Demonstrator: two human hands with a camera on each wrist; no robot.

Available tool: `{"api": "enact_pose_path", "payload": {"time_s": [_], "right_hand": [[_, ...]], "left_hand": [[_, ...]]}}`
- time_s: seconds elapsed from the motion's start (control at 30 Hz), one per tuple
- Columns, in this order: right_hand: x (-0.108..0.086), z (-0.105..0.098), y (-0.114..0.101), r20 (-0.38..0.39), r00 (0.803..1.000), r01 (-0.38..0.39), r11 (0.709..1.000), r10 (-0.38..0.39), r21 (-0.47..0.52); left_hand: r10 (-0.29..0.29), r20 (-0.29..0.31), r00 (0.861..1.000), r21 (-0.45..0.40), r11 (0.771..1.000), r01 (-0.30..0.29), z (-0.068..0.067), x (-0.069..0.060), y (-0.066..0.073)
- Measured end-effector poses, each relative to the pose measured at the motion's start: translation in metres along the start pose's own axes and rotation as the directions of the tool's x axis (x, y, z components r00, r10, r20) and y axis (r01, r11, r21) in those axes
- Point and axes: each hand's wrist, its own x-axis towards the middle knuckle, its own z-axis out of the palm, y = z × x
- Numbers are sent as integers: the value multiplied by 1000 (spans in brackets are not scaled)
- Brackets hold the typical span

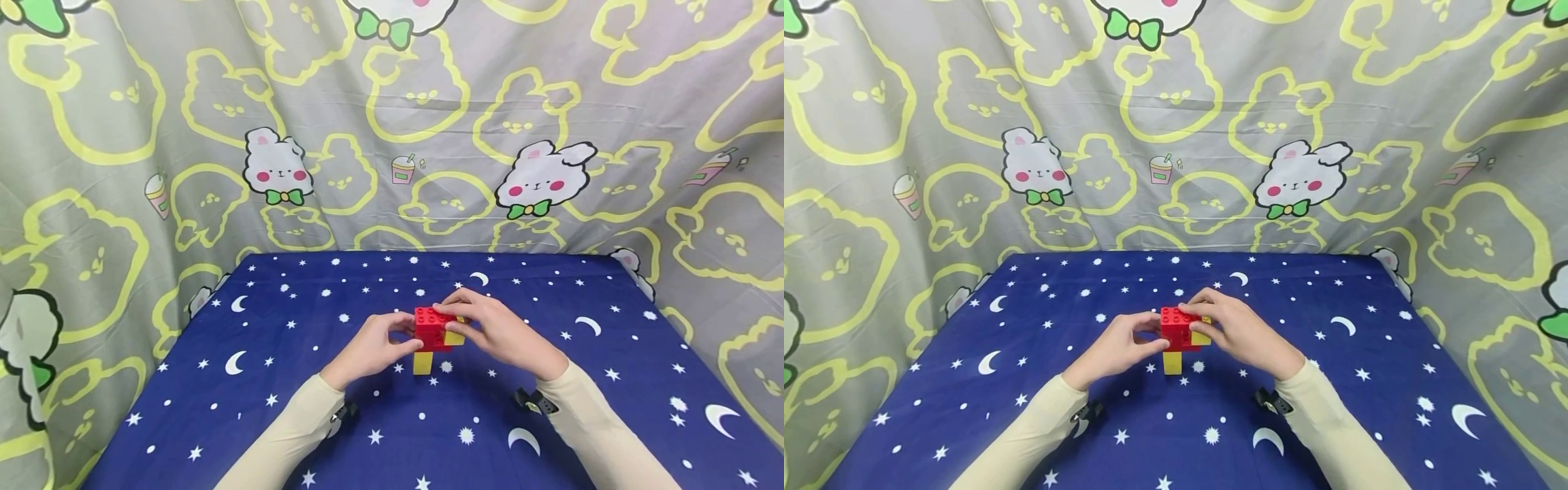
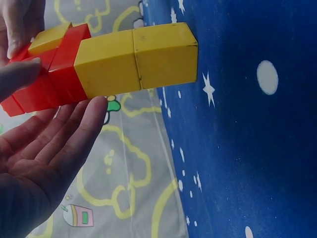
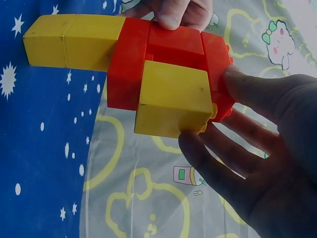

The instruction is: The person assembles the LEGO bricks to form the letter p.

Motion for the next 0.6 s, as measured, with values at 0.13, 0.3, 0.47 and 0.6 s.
{"api": "enact_pose_path", "payload": {"time_s": [0.13, 0.3, 0.47, 0.6], "right_hand": [[2, -1, 0, 16, 1000, -8, 999, 7, 43], [3, -1, -1, 30, 999, -26, 998, 24, 65], [0, 1, 0, 22, 999, -42, 997, 40, 63], [-4, 1, 3, 16, 998, -56, 996, 55, 72]], "left_hand": [[11, -4, 1000, -5, 1000, -11, -1, -1, 1], [28, -5, 1000, -14, 1000, -28, -3, -2, 2], [28, -3, 1000, -8, 1000, -28, -1, -1, 2], [32, -7, 999, 3, 999, -32, 1, 0, 1]]}}
